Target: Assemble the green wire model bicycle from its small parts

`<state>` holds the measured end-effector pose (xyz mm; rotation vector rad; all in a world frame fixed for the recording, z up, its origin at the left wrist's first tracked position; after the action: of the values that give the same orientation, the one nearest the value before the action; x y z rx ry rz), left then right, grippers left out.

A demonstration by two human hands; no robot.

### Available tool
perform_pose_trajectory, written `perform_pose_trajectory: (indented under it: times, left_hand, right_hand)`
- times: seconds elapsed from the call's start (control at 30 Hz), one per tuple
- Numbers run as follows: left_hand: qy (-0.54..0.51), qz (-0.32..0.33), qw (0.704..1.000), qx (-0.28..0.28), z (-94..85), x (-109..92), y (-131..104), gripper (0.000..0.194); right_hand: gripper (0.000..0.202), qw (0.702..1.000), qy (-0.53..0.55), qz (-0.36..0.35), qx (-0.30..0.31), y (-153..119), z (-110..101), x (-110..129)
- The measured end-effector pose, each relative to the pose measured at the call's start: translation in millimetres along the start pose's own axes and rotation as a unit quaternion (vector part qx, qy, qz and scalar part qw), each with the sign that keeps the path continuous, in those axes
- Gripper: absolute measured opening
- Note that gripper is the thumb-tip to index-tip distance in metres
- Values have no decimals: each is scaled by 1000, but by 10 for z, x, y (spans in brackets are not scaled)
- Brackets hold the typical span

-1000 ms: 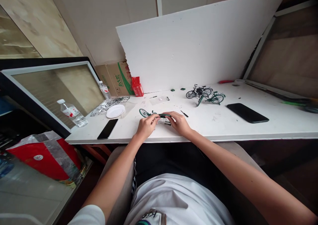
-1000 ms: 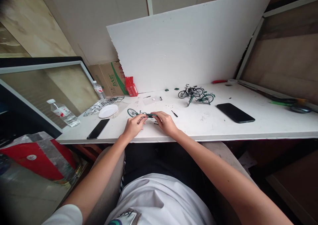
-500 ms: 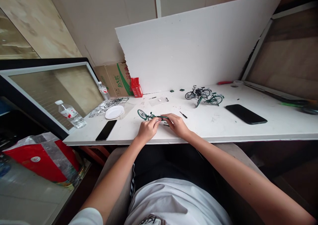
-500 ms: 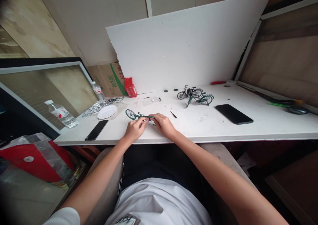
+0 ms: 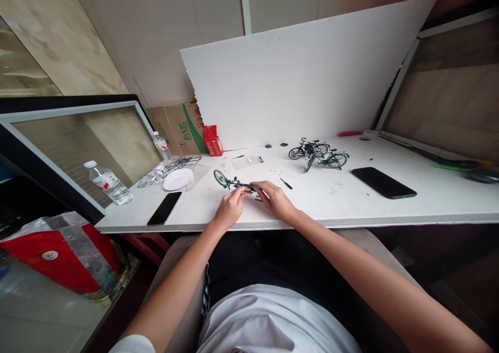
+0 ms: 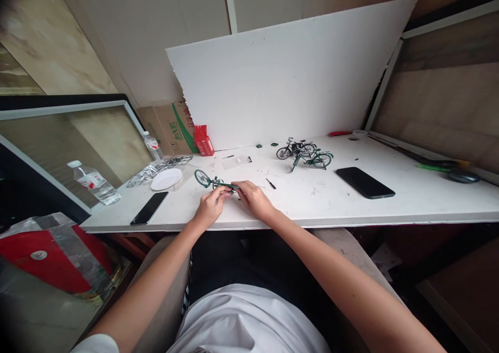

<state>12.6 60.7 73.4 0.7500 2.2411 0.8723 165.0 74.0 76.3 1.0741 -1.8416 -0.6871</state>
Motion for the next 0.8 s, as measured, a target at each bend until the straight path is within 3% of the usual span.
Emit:
perform_pose_trajectory:
  times: [0.13, 0.27, 0.8]
  left_hand:
    - [-75, -53, 996, 8, 56, 29, -6, 29]
    - [-106, -102, 989, -17, 70, 68, -18, 18]
    - [-87, -115, 988, -50, 34, 10, 7, 13]
  right_hand:
    - [33, 1000, -12, 2, -8, -8, -17, -11]
    - [31, 1000, -15, -10, -3, -3, 3, 15]
    - [33, 999, -39, -26, -5, -14, 3, 52]
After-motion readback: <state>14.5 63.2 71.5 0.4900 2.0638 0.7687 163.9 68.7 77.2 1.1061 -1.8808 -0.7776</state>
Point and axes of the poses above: each hand's wrist, its own y-axis towards the middle knuckle, its own z-axis out of the palm, x = y × z, the point moved 9 cm from there along y, towards the middle knuckle, and after that the axes turned 8 degrees about y, right-handed, at the moved point
